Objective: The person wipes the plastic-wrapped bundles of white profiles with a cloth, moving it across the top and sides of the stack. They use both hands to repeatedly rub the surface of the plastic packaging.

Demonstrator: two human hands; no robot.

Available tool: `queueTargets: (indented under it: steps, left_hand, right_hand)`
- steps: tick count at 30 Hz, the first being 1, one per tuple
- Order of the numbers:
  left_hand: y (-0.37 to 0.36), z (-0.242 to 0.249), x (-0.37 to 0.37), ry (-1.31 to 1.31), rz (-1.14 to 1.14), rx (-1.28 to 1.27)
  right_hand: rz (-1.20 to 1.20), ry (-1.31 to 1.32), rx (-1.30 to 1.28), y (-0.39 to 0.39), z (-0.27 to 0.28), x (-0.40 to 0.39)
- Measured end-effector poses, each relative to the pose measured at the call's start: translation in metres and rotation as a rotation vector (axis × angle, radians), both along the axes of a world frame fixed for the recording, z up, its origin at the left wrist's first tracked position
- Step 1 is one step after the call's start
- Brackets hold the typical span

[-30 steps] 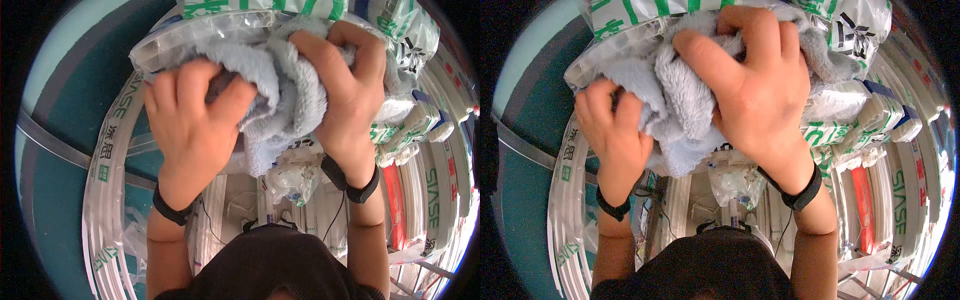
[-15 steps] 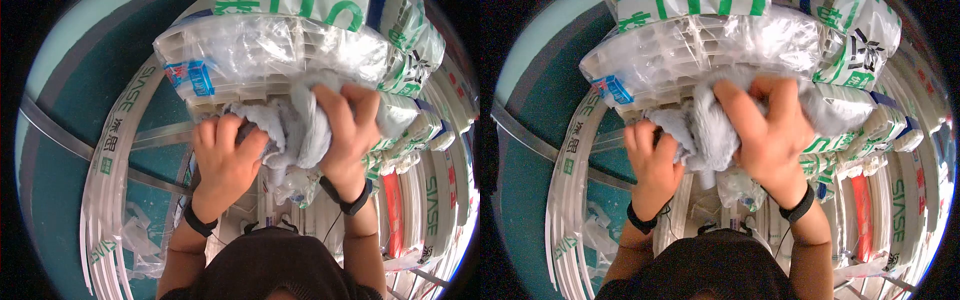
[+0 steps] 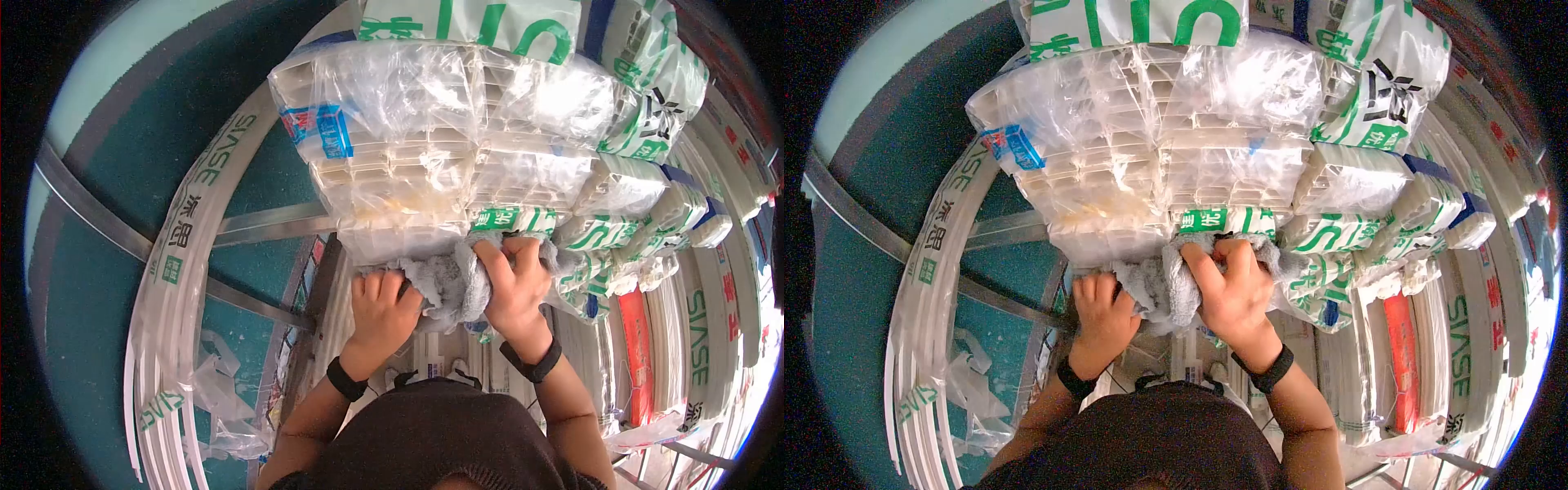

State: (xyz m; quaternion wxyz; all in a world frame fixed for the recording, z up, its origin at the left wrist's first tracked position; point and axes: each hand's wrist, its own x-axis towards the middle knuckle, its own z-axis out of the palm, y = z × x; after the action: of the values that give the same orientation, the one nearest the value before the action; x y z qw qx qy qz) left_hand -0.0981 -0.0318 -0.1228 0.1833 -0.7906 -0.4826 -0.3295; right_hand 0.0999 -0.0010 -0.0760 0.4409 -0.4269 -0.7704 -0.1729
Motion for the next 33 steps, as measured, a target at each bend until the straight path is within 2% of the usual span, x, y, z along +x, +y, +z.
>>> queueTargets:
  steps: [4,6,9,11,14,16,19,22,25,26,30,33]
  left_hand:
    - [-0.005,0.008,-0.003,-0.048,-0.044,-0.040]
    - [-0.007,0.028,-0.006,-0.122,-0.101,0.007]
    - [-0.011,0.074,-0.021,-0.122,-0.069,0.172]
    - [-0.005,0.106,-0.029,-0.116,-0.032,0.397]
    - [0.006,0.156,-0.033,-0.101,-0.022,0.568]
    - [0.012,0.184,-0.030,-0.056,-0.011,0.628]
    - [0.030,0.223,-0.018,0.040,0.052,0.678]
    - [0.055,0.233,-0.016,0.088,0.046,0.658]
    - [0.083,0.229,-0.018,0.121,-0.007,0.592]
    - [0.091,0.230,-0.019,0.132,-0.026,0.575]
    - [0.089,0.227,-0.009,0.123,-0.049,0.572]
    - [0.075,0.218,-0.002,0.113,-0.032,0.572]
  right_hand:
    - [0.047,-0.025,-0.035,-0.001,0.004,0.003]
    - [0.091,-0.041,-0.093,-0.002,0.012,0.007]
    - [0.165,-0.013,-0.051,-0.006,0.039,0.011]
    - [0.190,0.059,0.139,-0.005,0.064,0.010]
    - [0.223,0.174,0.453,0.006,0.110,0.003]
    - [0.189,0.135,0.579,0.013,0.140,0.002]
    - [0.097,0.051,0.637,0.027,0.173,-0.003]
    - [-0.107,-0.028,0.662,0.050,0.189,-0.025]
    - [0.035,-0.018,0.750,0.093,0.182,-0.029]
    - [0.169,0.001,0.893,0.124,0.182,-0.025]
    - [0.116,-0.059,0.574,0.079,0.170,-0.010]
    - [0.091,-0.075,0.437,0.066,0.161,-0.008]
